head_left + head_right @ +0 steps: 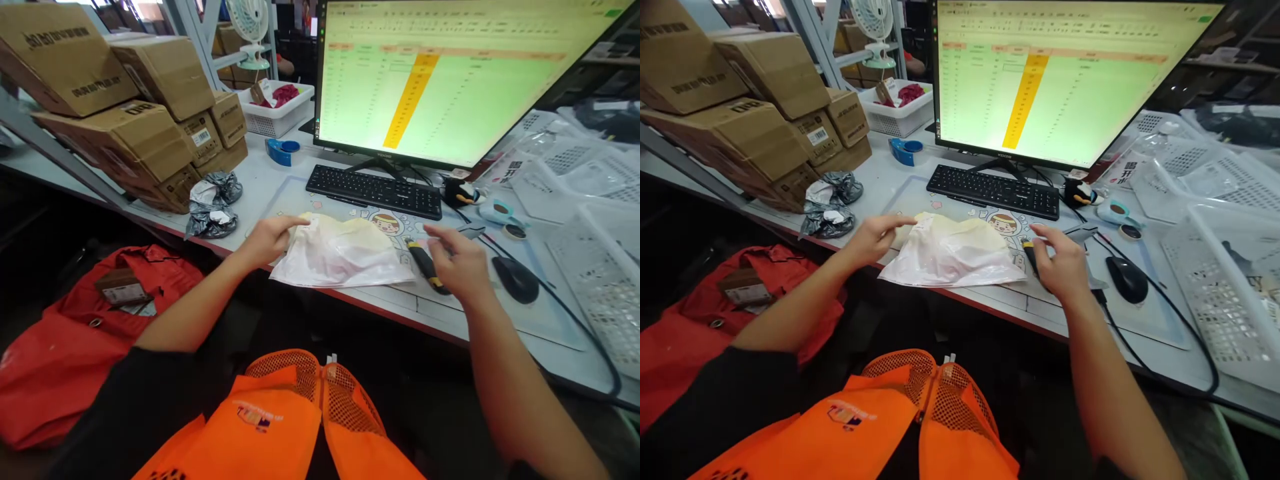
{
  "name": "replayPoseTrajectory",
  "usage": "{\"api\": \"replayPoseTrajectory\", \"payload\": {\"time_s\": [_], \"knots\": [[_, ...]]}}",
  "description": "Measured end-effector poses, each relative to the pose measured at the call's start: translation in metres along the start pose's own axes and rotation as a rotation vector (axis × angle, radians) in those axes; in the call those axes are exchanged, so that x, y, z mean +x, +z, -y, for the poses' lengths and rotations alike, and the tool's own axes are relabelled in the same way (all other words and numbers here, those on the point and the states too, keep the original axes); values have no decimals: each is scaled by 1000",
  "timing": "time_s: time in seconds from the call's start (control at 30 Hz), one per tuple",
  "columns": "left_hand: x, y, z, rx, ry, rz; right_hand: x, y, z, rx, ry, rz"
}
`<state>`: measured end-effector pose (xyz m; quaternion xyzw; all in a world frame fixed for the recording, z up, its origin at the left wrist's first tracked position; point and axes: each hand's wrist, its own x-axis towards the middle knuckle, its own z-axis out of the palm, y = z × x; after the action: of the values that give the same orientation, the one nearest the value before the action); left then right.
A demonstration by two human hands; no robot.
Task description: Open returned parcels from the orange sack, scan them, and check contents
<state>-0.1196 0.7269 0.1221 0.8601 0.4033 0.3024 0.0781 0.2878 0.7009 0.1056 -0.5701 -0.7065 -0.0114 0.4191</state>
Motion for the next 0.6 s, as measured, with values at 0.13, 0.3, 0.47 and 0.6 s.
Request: {"api": "replayPoseTrajectory", "payload": {"time_s": [0.13, 0.3, 0.47, 0.6], "knots": [[43, 55, -69, 140, -122, -4, 30, 51, 50, -38, -176, 255], [34, 115, -74, 283, -59, 121, 1, 66, 79, -436, -66, 726], [18, 81, -34, 62, 519, 419, -4, 22, 60, -259, 60, 760], [29, 63, -36, -39, 663, 516, 34, 36, 45, 293, 264, 524]]}}
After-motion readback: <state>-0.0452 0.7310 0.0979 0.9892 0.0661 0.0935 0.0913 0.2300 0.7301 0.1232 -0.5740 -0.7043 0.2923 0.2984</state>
